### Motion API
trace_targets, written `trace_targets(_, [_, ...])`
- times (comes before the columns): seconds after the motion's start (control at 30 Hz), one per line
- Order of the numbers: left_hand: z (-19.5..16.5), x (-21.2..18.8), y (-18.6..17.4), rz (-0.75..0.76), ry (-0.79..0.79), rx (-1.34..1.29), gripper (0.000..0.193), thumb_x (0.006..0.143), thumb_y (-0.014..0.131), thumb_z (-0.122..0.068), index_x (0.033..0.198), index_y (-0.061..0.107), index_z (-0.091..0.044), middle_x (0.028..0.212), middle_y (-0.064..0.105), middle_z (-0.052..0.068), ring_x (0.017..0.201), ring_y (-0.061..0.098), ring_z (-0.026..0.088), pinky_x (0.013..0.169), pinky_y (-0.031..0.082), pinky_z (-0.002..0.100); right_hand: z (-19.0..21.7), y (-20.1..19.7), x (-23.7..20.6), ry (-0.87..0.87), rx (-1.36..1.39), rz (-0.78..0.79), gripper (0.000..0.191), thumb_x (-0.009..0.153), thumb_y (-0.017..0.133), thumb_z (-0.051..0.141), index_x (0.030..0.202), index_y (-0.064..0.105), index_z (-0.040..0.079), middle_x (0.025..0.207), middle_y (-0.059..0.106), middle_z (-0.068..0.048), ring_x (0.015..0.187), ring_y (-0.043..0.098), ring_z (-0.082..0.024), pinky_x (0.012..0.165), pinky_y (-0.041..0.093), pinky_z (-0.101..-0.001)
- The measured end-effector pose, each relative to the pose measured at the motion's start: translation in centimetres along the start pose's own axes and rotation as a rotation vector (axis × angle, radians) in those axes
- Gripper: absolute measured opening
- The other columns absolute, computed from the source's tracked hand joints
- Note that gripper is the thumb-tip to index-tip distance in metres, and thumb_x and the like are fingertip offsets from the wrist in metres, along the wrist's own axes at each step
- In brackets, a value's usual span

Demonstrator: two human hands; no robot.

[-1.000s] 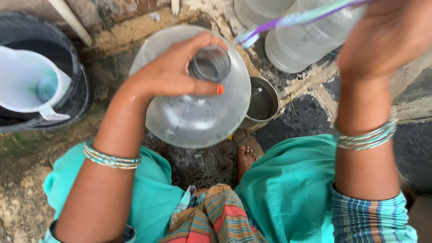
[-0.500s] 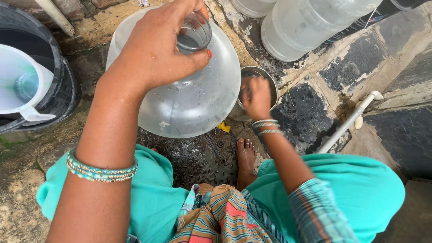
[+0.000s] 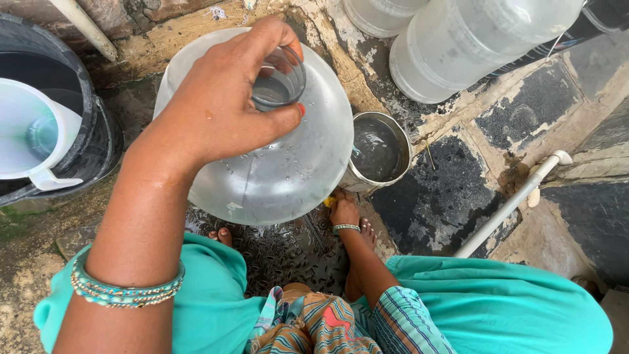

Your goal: The person cleans a large plastic water dispenser. They scrub the inside of the neck with a toothbrush, then wipe the exterior with a yellow sponge. Finally, they lift and tilt the dispenser to drain remaining water.

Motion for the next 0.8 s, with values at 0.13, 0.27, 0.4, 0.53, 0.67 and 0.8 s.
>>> trace_targets(0.13, [-0.5, 0.2, 0.1, -0.009, -0.01, 0.002, 0.047, 0.086, 0.081, -0.021, 0.123, 0.054, -0.011, 0.115, 0.069, 0.011, 0.109, 0.072, 0.029, 0.085, 0.056, 0.041, -2.6, 2.3, -0.4, 0.243, 0.06, 0.245, 0.021, 0.081, 0.075, 0.021, 0.1, 0.073, 0.013, 0.105, 0.073, -0.018, 0.097, 0.07, -0.038, 0.086, 0.055, -0.0494])
trace_targets(0.27, [-0.7, -0.1, -0.3, 0.008, -0.138, -0.025, 0.043, 0.085, 0.08, -0.021, 0.118, 0.054, -0.013, 0.113, 0.07, 0.008, 0.11, 0.074, 0.024, 0.069, 0.057, 0.036, -1.5, 3.6, -0.7, 0.059, 0.127, 0.378, 0.019, 0.075, 0.08, 0.018, 0.09, 0.073, 0.009, 0.096, 0.074, -0.018, 0.088, 0.073, -0.034, 0.082, 0.059, -0.044])
trace_targets(0.4, [-2.0, -0.3, -0.8, -0.004, -0.119, 0.019, 0.043, 0.085, 0.081, -0.02, 0.119, 0.055, -0.013, 0.114, 0.07, 0.009, 0.111, 0.073, 0.025, 0.067, 0.056, 0.035, -0.2, 2.3, -0.1, -0.053, 0.103, 0.63, 0.021, 0.07, 0.084, 0.016, 0.088, 0.074, 0.01, 0.093, 0.078, -0.012, 0.088, 0.075, -0.026, 0.083, 0.059, -0.0388])
trace_targets(0.53, [-2.5, -0.4, -1.4, -0.016, -0.131, 0.033, 0.044, 0.082, 0.081, -0.021, 0.118, 0.056, -0.013, 0.113, 0.071, 0.01, 0.11, 0.072, 0.026, 0.069, 0.057, 0.036, 0.6, -5.5, 3.1, -0.128, 0.279, 0.584, 0.023, 0.073, 0.078, 0.001, 0.093, 0.074, 0.011, 0.097, 0.078, -0.007, 0.092, 0.074, -0.02, 0.084, 0.06, -0.0346])
trace_targets(0.67, [-3.1, -0.7, -2.2, -0.038, -0.148, 0.03, 0.046, 0.079, 0.08, -0.021, 0.118, 0.057, -0.012, 0.11, 0.071, 0.011, 0.108, 0.073, 0.027, 0.08, 0.058, 0.039, -2.3, -14.0, 6.2, -0.078, 0.524, 0.362, 0.022, 0.081, 0.071, -0.005, 0.098, 0.072, 0.008, 0.103, 0.075, -0.008, 0.095, 0.073, -0.022, 0.085, 0.062, -0.0349])
trace_targets(0.8, [-3.8, -0.6, -3.0, -0.043, -0.19, 0.043, 0.043, 0.077, 0.077, -0.022, 0.114, 0.058, -0.012, 0.107, 0.072, 0.01, 0.106, 0.073, 0.027, 0.081, 0.057, 0.04, -4.2, -16.2, 7.5, 0.016, 0.341, 0.021, 0.023, 0.082, 0.067, -0.001, 0.101, 0.075, 0.01, 0.107, 0.079, -0.014, 0.1, 0.074, -0.028, 0.091, 0.058, -0.0403])
Point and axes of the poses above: each hand's wrist, its own x-axis towards the middle knuckle, its own y-axis out of the palm, z = x × y, the point moved 8 cm from there along x, towards the middle knuckle
